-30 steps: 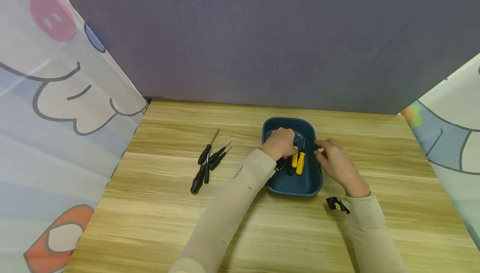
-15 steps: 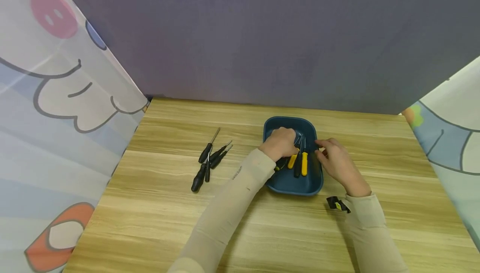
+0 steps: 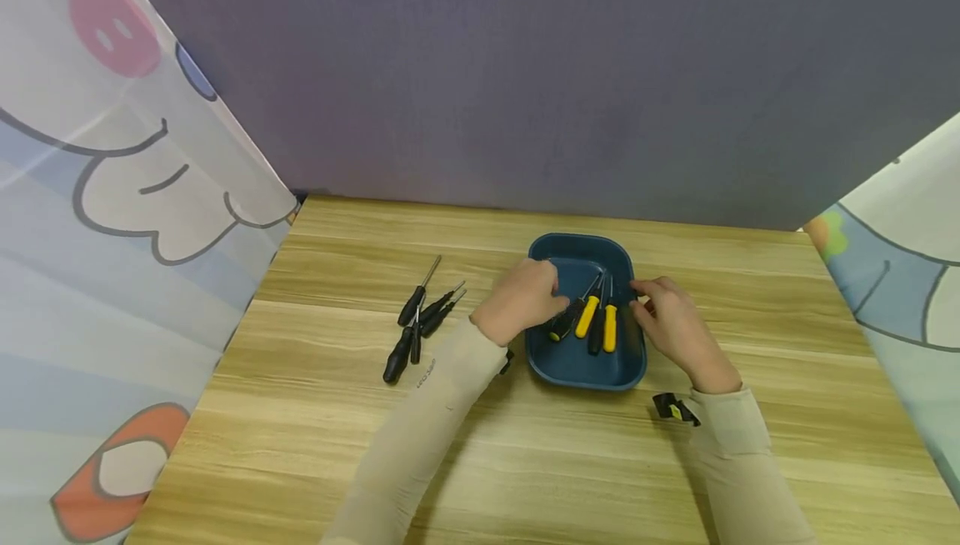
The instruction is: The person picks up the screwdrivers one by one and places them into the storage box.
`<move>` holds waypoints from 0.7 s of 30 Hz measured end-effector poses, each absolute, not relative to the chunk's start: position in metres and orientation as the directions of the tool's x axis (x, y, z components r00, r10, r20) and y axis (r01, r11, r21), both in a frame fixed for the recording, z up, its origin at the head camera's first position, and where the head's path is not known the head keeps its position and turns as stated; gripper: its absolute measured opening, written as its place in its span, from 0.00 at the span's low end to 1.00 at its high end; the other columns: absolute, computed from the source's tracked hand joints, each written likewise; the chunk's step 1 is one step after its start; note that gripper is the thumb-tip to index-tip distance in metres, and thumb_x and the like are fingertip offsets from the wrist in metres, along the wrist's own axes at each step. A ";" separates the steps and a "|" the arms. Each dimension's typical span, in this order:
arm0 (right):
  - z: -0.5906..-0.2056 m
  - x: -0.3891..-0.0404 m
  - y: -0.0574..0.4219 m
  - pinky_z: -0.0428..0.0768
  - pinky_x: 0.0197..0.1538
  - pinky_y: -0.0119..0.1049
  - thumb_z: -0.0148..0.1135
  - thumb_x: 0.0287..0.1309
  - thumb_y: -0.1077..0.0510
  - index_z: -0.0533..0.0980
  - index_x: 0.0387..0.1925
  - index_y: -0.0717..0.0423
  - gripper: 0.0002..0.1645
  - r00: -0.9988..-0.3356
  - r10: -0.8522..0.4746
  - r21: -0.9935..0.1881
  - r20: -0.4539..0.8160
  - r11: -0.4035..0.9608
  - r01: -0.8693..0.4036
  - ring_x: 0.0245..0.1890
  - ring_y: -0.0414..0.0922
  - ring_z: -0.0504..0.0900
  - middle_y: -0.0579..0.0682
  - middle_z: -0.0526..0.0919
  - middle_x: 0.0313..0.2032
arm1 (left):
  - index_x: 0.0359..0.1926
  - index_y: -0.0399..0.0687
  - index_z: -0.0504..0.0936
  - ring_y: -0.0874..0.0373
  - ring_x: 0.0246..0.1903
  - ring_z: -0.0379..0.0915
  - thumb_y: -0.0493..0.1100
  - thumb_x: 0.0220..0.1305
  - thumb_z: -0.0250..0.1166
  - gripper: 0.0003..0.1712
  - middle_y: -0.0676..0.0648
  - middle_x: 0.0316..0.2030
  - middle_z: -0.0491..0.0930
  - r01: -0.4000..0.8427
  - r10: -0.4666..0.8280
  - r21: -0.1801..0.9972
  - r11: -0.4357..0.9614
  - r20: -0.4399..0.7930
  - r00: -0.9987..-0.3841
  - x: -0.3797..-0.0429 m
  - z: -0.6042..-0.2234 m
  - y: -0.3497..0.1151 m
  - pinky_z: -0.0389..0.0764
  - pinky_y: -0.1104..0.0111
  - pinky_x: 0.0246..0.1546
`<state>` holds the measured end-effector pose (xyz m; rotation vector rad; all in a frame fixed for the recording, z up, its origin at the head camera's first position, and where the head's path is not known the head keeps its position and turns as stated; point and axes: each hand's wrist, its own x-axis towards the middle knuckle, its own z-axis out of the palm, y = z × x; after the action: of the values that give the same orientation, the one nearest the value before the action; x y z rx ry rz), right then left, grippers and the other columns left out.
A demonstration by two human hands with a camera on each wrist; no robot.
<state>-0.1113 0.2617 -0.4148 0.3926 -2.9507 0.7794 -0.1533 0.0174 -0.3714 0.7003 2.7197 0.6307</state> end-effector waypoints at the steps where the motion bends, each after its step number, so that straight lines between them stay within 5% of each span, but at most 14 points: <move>1: -0.414 -0.111 0.262 0.81 0.35 0.51 0.57 0.66 0.68 0.73 0.58 0.76 0.21 -0.965 -0.230 -0.477 0.125 0.839 -0.261 0.35 0.57 0.81 0.71 0.76 0.47 | 0.16 0.52 0.68 0.64 0.11 0.53 0.48 0.67 0.68 0.24 0.56 0.13 0.58 0.389 0.502 0.474 0.789 -0.133 -0.855 -0.151 -0.371 0.012 0.57 0.73 0.14; 12: -0.415 -0.111 0.262 0.81 0.34 0.50 0.57 0.66 0.68 0.73 0.57 0.76 0.20 -0.963 -0.231 -0.467 0.143 0.842 -0.271 0.34 0.57 0.82 0.71 0.76 0.46 | 0.24 0.47 0.82 0.63 0.18 0.65 0.47 0.65 0.70 0.14 0.51 0.26 0.79 0.387 0.432 0.439 0.811 -0.003 -0.902 -0.123 -0.379 -0.036 0.67 0.70 0.19; 21: -0.417 -0.111 0.262 0.82 0.35 0.51 0.58 0.66 0.68 0.74 0.57 0.76 0.20 -0.959 -0.234 -0.462 0.157 0.841 -0.281 0.34 0.57 0.82 0.70 0.76 0.46 | 0.38 0.42 0.85 0.58 0.29 0.77 0.47 0.63 0.71 0.12 0.48 0.33 0.82 0.333 0.349 0.384 0.861 0.030 -0.936 -0.094 -0.389 -0.072 0.78 0.65 0.26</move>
<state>-0.1106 0.2625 -0.4171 0.4096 -2.9234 0.7554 -0.0941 -0.0720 -0.3890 0.5490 2.9911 0.6050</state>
